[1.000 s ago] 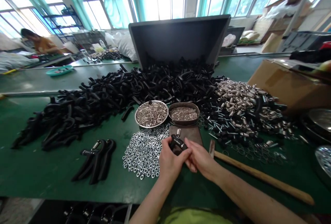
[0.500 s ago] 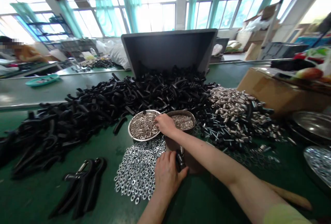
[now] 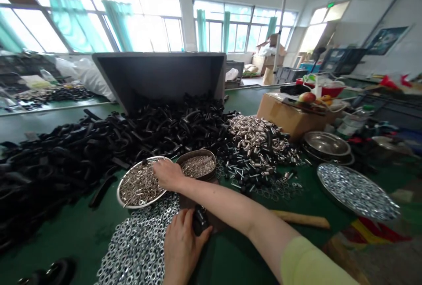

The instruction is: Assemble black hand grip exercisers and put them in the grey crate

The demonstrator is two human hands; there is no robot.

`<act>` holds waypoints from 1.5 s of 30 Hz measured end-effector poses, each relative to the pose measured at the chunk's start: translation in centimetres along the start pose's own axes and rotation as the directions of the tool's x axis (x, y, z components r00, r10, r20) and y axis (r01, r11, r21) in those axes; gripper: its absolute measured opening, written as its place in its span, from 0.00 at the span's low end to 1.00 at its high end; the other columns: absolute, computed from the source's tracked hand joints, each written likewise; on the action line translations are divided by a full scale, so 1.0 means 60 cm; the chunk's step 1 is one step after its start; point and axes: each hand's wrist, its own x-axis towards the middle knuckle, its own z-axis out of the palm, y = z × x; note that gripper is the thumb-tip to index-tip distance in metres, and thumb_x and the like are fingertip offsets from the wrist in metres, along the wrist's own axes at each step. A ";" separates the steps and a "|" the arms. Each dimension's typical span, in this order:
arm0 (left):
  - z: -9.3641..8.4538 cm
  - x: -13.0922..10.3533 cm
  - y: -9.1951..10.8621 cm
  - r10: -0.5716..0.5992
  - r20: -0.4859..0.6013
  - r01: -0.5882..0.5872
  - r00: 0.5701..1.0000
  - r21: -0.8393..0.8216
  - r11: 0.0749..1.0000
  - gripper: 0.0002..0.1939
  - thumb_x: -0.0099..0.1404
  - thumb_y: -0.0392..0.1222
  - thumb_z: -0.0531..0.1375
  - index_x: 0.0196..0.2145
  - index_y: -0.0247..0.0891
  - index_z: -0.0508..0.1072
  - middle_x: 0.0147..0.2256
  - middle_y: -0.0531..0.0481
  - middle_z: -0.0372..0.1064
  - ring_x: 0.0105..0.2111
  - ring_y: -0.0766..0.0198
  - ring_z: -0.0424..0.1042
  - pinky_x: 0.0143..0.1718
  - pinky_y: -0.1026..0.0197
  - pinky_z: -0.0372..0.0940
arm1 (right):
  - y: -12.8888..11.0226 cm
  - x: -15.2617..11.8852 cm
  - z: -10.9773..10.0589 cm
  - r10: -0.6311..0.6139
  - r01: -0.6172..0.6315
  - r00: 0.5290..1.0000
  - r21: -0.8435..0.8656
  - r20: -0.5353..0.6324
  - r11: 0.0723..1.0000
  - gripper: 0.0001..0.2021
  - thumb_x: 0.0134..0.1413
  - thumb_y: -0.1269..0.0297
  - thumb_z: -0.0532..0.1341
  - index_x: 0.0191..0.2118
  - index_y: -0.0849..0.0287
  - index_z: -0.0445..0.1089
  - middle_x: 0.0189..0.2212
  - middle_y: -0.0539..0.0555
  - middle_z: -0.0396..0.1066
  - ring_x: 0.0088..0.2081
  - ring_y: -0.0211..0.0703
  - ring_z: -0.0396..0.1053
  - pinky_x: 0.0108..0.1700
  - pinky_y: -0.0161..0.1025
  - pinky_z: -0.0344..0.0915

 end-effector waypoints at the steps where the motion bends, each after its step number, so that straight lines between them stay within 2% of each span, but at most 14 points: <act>1: -0.003 0.001 0.003 -0.016 0.009 0.016 1.000 -0.007 1.000 0.21 0.55 0.50 0.62 0.43 0.36 0.69 0.40 0.42 0.68 0.41 0.50 0.67 0.42 0.51 0.62 | -0.001 -0.001 -0.001 0.001 -0.001 1.000 0.034 -0.014 0.999 0.13 0.54 0.72 0.53 0.45 0.64 0.67 0.43 0.61 0.71 0.46 0.47 0.67 0.44 0.40 0.64; 3: -0.009 0.003 0.008 -0.050 0.023 0.051 0.998 -0.027 0.998 0.22 0.53 0.50 0.63 0.43 0.36 0.69 0.40 0.42 0.67 0.41 0.50 0.66 0.43 0.50 0.62 | -0.002 -0.005 -0.004 0.001 0.002 1.000 0.118 -0.028 0.993 0.12 0.55 0.72 0.53 0.45 0.63 0.66 0.40 0.58 0.73 0.43 0.45 0.68 0.43 0.39 0.63; 7: -0.018 0.007 0.013 -0.107 0.035 0.110 0.994 -0.110 0.988 0.24 0.48 0.49 0.67 0.43 0.39 0.70 0.41 0.43 0.66 0.43 0.49 0.65 0.45 0.50 0.60 | 0.015 -0.033 -0.019 -0.026 0.033 0.999 0.299 -0.027 0.954 0.09 0.56 0.70 0.54 0.40 0.63 0.70 0.37 0.55 0.74 0.39 0.39 0.69 0.42 0.33 0.61; 12: -0.020 0.009 0.010 -0.143 0.020 0.143 0.990 -0.237 0.961 0.25 0.43 0.49 0.69 0.39 0.41 0.71 0.38 0.45 0.66 0.42 0.49 0.64 0.44 0.50 0.59 | 0.064 -0.136 -0.045 -0.006 -0.007 1.000 0.430 0.030 0.903 0.08 0.54 0.68 0.57 0.34 0.61 0.74 0.31 0.52 0.75 0.33 0.38 0.70 0.37 0.34 0.62; 16: -0.021 0.008 0.011 -0.122 0.062 0.128 0.991 -0.102 0.986 0.26 0.45 0.50 0.69 0.41 0.38 0.70 0.39 0.45 0.66 0.42 0.51 0.64 0.44 0.50 0.60 | 0.087 -0.219 -0.047 0.010 -0.033 0.998 0.416 0.057 0.909 0.07 0.52 0.73 0.56 0.33 0.59 0.72 0.32 0.52 0.74 0.37 0.39 0.70 0.41 0.36 0.62; 19: -0.022 0.008 0.012 -0.118 0.082 0.120 0.990 -0.030 0.992 0.25 0.46 0.51 0.68 0.40 0.38 0.70 0.39 0.46 0.66 0.41 0.53 0.64 0.43 0.52 0.61 | 0.089 -0.243 -0.036 0.031 -0.066 0.995 0.383 0.097 0.921 0.07 0.51 0.76 0.56 0.35 0.60 0.68 0.33 0.52 0.72 0.36 0.39 0.69 0.39 0.36 0.62; 22: -0.023 0.009 0.012 -0.106 0.081 0.108 0.991 -0.017 0.994 0.24 0.46 0.50 0.68 0.39 0.38 0.69 0.39 0.47 0.66 0.41 0.53 0.64 0.43 0.52 0.61 | 0.081 -0.239 -0.029 -0.007 -0.029 0.992 0.281 0.127 0.959 0.10 0.51 0.78 0.55 0.38 0.60 0.65 0.33 0.53 0.71 0.36 0.40 0.68 0.39 0.36 0.62; 25: -0.021 0.008 0.010 -0.088 0.074 0.091 0.993 -0.026 0.996 0.25 0.46 0.51 0.68 0.40 0.38 0.68 0.39 0.47 0.66 0.42 0.53 0.64 0.44 0.52 0.61 | 0.060 -0.235 -0.028 -0.079 0.067 0.985 0.076 0.157 0.995 0.09 0.52 0.77 0.54 0.39 0.61 0.64 0.33 0.55 0.70 0.36 0.42 0.66 0.37 0.37 0.61; 29: -0.015 0.006 0.006 -0.080 0.057 0.082 0.995 -0.031 0.996 0.24 0.49 0.52 0.66 0.40 0.36 0.67 0.38 0.45 0.66 0.41 0.53 0.64 0.43 0.51 0.62 | 0.033 -0.248 -0.023 -0.196 0.230 0.958 -0.152 0.208 0.961 0.05 0.54 0.73 0.55 0.37 0.61 0.66 0.33 0.58 0.69 0.38 0.47 0.64 0.36 0.39 0.60; 31: -0.013 0.004 0.004 -0.072 0.049 0.074 0.996 -0.036 0.997 0.26 0.49 0.52 0.67 0.41 0.35 0.67 0.39 0.44 0.66 0.41 0.52 0.64 0.43 0.50 0.61 | 0.035 -0.254 -0.020 -0.157 0.188 0.969 -0.156 0.191 0.970 0.05 0.57 0.71 0.54 0.37 0.61 0.66 0.32 0.57 0.70 0.37 0.46 0.65 0.35 0.38 0.60; 34: -0.013 0.003 0.003 -0.059 0.034 0.061 0.998 -0.069 0.996 0.36 0.47 0.52 0.68 0.50 0.36 0.63 0.42 0.44 0.66 0.43 0.52 0.64 0.45 0.49 0.61 | 0.062 -0.241 -0.027 -0.042 0.051 0.985 -0.050 0.168 0.997 0.08 0.59 0.64 0.55 0.40 0.59 0.68 0.32 0.54 0.71 0.35 0.42 0.66 0.36 0.36 0.60; 36: -0.015 0.002 0.002 -0.044 0.043 0.048 0.998 -0.078 0.996 0.39 0.47 0.52 0.68 0.54 0.39 0.60 0.43 0.45 0.66 0.43 0.52 0.64 0.46 0.49 0.60 | 0.088 -0.214 -0.041 -0.004 0.005 0.985 -0.004 0.171 1.000 0.07 0.58 0.63 0.56 0.39 0.57 0.69 0.34 0.52 0.72 0.37 0.40 0.67 0.39 0.34 0.61; 40: -0.024 0.001 0.005 -0.001 0.081 0.002 0.997 -0.018 1.000 0.35 0.51 0.54 0.66 0.55 0.43 0.62 0.42 0.46 0.66 0.42 0.53 0.64 0.45 0.50 0.60 | 0.142 -0.136 -0.061 0.109 -0.099 0.984 -0.079 0.140 0.992 0.08 0.56 0.68 0.56 0.37 0.57 0.73 0.39 0.53 0.73 0.44 0.42 0.67 0.46 0.36 0.59; 45: -0.031 0.001 0.014 0.048 0.121 -0.062 0.992 0.114 0.992 0.36 0.54 0.56 0.63 0.57 0.42 0.59 0.41 0.46 0.66 0.41 0.53 0.64 0.45 0.49 0.60 | 0.180 -0.074 -0.045 0.234 -0.201 0.949 -0.169 0.210 0.965 0.07 0.44 0.67 0.65 0.33 0.56 0.75 0.36 0.54 0.75 0.41 0.46 0.70 0.41 0.36 0.61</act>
